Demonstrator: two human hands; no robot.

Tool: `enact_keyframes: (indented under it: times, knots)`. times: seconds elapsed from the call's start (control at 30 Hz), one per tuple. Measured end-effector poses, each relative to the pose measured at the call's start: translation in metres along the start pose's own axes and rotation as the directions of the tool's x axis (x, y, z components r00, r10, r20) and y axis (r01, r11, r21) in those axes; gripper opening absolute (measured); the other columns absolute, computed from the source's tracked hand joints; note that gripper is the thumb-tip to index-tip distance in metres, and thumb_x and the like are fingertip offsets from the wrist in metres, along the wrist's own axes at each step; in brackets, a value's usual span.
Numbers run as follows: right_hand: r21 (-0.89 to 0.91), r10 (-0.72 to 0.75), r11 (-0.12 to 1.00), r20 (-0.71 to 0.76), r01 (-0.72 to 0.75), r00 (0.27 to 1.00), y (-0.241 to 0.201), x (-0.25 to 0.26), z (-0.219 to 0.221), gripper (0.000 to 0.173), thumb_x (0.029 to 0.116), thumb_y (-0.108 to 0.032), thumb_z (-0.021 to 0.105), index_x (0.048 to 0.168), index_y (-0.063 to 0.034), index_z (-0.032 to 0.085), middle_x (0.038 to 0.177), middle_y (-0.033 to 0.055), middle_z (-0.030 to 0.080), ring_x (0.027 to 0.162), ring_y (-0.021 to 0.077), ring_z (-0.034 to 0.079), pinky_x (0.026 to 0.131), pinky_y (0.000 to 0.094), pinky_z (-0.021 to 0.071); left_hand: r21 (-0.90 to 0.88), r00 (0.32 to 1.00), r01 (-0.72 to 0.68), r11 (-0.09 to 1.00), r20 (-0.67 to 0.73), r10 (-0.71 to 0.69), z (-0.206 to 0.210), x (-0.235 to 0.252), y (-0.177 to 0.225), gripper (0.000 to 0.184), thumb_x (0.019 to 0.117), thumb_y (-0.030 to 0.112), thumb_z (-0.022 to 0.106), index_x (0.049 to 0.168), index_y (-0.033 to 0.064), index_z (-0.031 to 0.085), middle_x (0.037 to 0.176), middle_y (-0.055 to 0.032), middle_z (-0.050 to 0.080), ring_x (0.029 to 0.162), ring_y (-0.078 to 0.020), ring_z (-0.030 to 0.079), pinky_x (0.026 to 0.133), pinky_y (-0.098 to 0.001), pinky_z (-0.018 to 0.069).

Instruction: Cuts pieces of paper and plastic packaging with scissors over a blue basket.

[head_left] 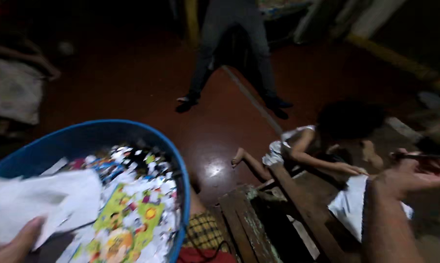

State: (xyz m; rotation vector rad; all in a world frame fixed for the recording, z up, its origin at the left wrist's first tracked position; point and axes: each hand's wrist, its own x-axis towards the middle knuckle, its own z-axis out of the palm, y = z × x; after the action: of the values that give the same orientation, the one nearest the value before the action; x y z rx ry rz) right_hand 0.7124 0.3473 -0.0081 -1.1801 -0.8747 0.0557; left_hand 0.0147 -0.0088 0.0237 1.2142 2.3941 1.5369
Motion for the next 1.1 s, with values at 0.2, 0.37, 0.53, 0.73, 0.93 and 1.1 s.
enact_keyframes:
  times: [0.2,0.37,0.53,0.73,0.93,1.1]
  knots:
    - [0.529,-0.292,0.794,0.763,-0.298,0.577,-0.181,-0.158,0.116,0.031,0.0978,-0.023,0.068,0.125,-0.0337,0.058,0.107,-0.0169,0.070,0.091,0.0036,0.070,0.079,0.0233,0.0613,0.240,0.991,-0.121,0.963,0.089,0.102,-0.010,-0.010,0.045,0.096,0.0871,0.049,0.072,0.161,0.0049,0.029,0.142,-0.0309,0.053,0.126,-0.0352,0.058,0.105,-0.0526,0.0468]
    - [0.253,-0.427,0.739,0.893,-0.624,-0.144,-0.300,-0.298,0.142,0.040,0.0953,-0.027,0.072,0.133,-0.0301,0.060,0.115,-0.0100,0.070,0.087,0.0037,0.071,0.072,0.0216,0.0619,-0.051,0.994,-0.060,0.997,0.084,0.064,-0.019,-0.017,0.038,0.088,0.0859,0.043,0.078,0.159,0.0151,0.037,0.142,-0.0123,0.059,0.117,-0.0101,0.063,0.096,-0.0342,0.0552]
    - [0.061,-0.405,0.780,0.807,-0.623,-0.429,-0.354,-0.368,0.142,0.046,0.0927,-0.006,0.071,0.135,-0.0115,0.053,0.105,0.0013,0.071,0.093,0.0116,0.072,0.082,0.0278,0.0619,-0.330,0.989,0.057,0.942,0.149,-0.007,-0.037,-0.020,0.035,0.087,0.0830,0.029,0.082,0.158,0.0166,0.039,0.148,-0.0066,0.054,0.121,-0.0083,0.062,0.095,-0.0298,0.0576]
    - [0.003,-0.365,0.825,0.765,-0.565,-0.530,-0.354,-0.401,0.136,0.043,0.0918,-0.029,0.075,0.128,-0.0102,0.060,0.101,-0.0036,0.066,0.084,0.0021,0.064,0.072,0.0193,0.0554,-0.431,0.979,0.009,0.902,0.189,0.080,-0.051,-0.020,0.034,0.084,0.0849,0.026,0.082,0.156,0.0054,0.040,0.149,-0.0120,0.052,0.122,-0.0084,0.062,0.095,-0.0278,0.0581]
    - [-0.019,-0.323,0.838,0.788,-0.545,-0.524,-0.353,-0.407,0.126,0.052,0.0900,-0.045,0.074,0.127,-0.0124,0.059,0.102,-0.0057,0.066,0.086,0.0013,0.064,0.074,0.0198,0.0558,-0.444,0.954,-0.072,0.893,0.231,0.192,-0.043,-0.026,0.039,0.081,0.0853,0.021,0.081,0.154,0.0040,0.043,0.151,-0.0150,0.050,0.126,-0.0080,0.059,0.097,-0.0251,0.0563]
    - [-0.077,-0.299,0.788,0.819,-0.611,-0.490,-0.352,-0.409,0.119,0.049,0.0900,-0.043,0.074,0.126,-0.0135,0.060,0.101,-0.0059,0.067,0.085,0.0019,0.065,0.073,0.0205,0.0565,-0.445,0.929,-0.095,0.891,0.282,0.240,-0.036,-0.032,0.048,0.081,0.0849,0.019,0.081,0.155,0.0042,0.042,0.146,-0.0153,0.055,0.124,-0.0068,0.060,0.098,-0.0239,0.0545]
